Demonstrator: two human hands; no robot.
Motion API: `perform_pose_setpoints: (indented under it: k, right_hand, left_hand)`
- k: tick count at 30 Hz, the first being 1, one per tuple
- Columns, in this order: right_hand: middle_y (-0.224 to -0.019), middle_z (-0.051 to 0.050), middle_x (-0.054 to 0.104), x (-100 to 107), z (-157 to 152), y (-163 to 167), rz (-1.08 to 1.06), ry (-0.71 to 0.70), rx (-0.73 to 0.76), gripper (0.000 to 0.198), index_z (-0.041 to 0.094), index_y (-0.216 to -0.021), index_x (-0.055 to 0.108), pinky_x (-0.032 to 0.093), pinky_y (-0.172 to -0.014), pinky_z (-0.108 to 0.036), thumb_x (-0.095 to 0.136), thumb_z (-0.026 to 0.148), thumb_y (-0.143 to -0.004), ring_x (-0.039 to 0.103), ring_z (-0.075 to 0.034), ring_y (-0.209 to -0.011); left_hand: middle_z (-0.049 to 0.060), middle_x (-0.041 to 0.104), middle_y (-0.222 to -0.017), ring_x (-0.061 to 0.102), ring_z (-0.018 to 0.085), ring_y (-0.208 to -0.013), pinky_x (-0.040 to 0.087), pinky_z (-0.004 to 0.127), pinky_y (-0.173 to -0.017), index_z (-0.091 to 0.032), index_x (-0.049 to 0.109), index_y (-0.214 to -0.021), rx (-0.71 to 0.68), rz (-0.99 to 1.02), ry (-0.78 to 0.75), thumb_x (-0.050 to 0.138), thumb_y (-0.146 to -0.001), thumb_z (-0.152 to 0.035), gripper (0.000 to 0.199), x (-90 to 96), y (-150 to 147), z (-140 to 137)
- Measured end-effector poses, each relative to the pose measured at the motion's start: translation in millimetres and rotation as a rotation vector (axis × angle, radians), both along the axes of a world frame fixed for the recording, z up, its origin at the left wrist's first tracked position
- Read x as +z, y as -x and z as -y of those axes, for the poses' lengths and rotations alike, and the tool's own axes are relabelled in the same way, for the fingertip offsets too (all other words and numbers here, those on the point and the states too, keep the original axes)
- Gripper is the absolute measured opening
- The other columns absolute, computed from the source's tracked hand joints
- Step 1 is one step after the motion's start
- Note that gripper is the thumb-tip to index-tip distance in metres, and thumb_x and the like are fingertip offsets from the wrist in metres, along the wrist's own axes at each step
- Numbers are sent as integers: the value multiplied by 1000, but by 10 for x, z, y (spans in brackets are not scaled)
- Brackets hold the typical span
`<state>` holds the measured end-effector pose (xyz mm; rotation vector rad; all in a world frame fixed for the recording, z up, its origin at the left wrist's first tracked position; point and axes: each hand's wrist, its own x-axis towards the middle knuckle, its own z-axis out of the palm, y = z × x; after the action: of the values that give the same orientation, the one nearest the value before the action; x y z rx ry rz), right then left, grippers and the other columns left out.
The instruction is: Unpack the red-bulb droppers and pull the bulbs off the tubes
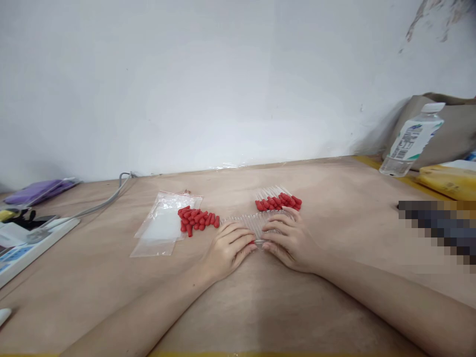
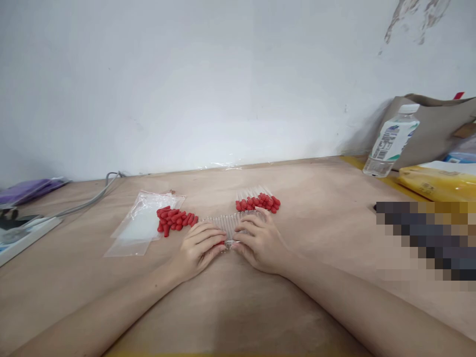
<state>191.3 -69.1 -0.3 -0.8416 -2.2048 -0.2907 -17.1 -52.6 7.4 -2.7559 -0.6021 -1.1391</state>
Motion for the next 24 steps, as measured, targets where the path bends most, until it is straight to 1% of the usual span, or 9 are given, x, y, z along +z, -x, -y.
perform_pose_setpoints:
  k: [3,5,7,9,11,13,15,20,24]
  right_hand:
    - [-92,-2,67,-26,-16,31,-15,17,19,17,24,-92,64,28,-96,-45,51,29,-85,53,-18,-97]
    - [-94,-2,67,-58,-34,50,-37,-2,50,16,22,-92,64,32,-95,-44,50,27,-85,53,-19,-99]
    - [-91,-3,68,-84,-48,65,-66,-18,88,15,20,-90,64,35,-94,-43,50,24,-85,53,-19,-99]
    - [-86,-3,68,-93,-52,75,-91,-34,126,13,18,-86,63,38,-92,-42,51,20,-84,55,-19,-94]
    - [-82,-4,67,-84,-47,80,-97,-34,167,12,16,-83,62,43,-87,-39,50,17,-84,57,-17,-87]
    - [-82,-6,66,-70,-37,79,-85,-12,205,12,15,-82,61,48,-80,-34,49,15,-84,58,-15,-81]
    - [-82,-7,65,-59,-28,72,-67,5,229,13,14,-82,60,50,-76,-31,47,14,-85,58,-15,-79]
    - [-83,-6,64,-80,-22,46,-56,13,252,11,15,-87,58,52,-78,-31,48,14,-85,58,-14,-80]
    - [-89,-6,65,-114,-23,13,-73,-41,263,11,14,-91,58,50,-86,-34,52,13,-83,58,-15,-86]
  left_hand:
    - [4,67,-92,59,17,-91,46,37,-87,-18,58,-100,-12,1,-14,57,-81,-17,20,-11,1,-4]
    - [5,67,-94,60,17,-93,47,37,-88,-17,58,-101,-11,-7,-23,57,-81,-18,20,-15,0,-3]
    - [5,67,-96,60,17,-94,47,37,-90,-17,58,-100,-5,-22,-37,56,-82,-18,19,-16,-3,-4]
    - [6,67,-96,61,17,-95,46,37,-92,-16,58,-99,-3,-43,-58,54,-83,-18,17,-12,-6,-6]
    - [6,67,-95,61,17,-95,46,38,-94,-15,57,-98,-3,-65,-76,53,-83,-18,16,-1,-4,-8]
    - [6,68,-94,61,17,-95,45,38,-95,-14,57,-97,-6,-91,-80,52,-83,-17,15,13,3,-5]
    - [6,68,-92,61,17,-95,44,38,-97,-14,57,-96,-4,-115,-66,50,-84,-17,14,28,12,3]
    - [4,67,-89,61,16,-92,43,38,-97,-15,57,-94,10,-158,-31,47,-86,-17,13,28,30,29]
    - [4,67,-87,61,16,-89,44,36,-95,-14,57,-92,7,-162,-53,50,-85,-18,11,10,47,33]
